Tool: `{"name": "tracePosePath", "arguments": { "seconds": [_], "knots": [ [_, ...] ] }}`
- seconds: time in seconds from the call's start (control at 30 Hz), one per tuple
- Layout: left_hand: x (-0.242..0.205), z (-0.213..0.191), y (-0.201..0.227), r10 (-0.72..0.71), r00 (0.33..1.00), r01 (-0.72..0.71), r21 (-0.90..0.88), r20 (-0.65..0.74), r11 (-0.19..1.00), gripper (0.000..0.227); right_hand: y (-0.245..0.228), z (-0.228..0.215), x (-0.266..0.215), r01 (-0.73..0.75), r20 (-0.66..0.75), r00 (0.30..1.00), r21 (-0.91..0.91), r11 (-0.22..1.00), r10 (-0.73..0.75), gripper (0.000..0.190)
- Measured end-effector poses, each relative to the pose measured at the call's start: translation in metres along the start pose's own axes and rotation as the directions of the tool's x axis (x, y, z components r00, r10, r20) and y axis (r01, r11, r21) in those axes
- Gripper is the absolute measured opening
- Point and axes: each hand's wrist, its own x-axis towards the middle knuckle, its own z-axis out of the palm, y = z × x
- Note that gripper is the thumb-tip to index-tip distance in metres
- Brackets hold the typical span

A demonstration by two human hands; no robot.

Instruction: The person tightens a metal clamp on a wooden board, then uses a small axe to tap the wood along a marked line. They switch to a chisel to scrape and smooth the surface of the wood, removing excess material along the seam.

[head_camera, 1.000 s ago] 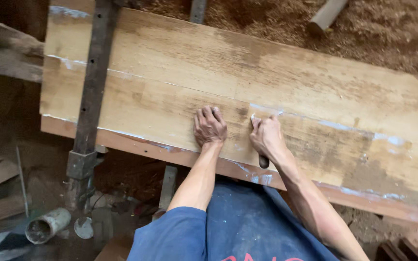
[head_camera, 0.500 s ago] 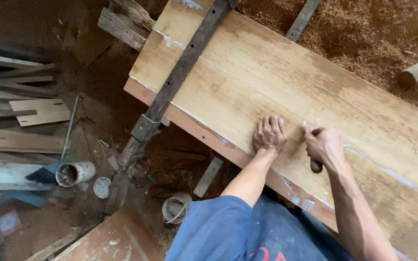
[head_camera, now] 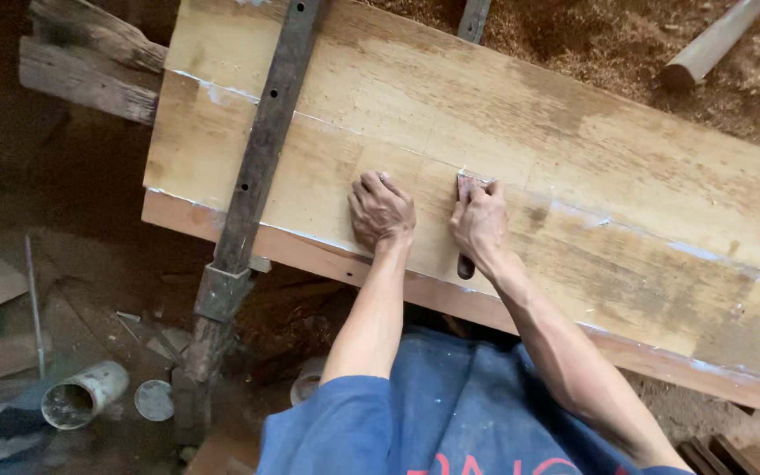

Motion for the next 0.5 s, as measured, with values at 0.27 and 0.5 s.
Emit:
{"name": "tracePosePath", "arguments": {
  "seconds": [0.27, 0.5],
  "knots": [
    [0.009, -0.017, 0.010, -0.018, 0.999, 0.018, 0.004, 0.041, 1.000, 0.021, -0.045, 0.013, 0.013, 0.029, -0.068, 0.997, 0.018, 0.999, -0.027, 0.024],
    [0.012, -0.014, 0.010, -0.027, 0.997, 0.029, -0.035, 0.067, 0.999, 0.022, -0.044, 0.027, 0.018, 0.008, 0.100, 0.995, 0.026, 1.000, -0.011, 0.026]
  ]
}}
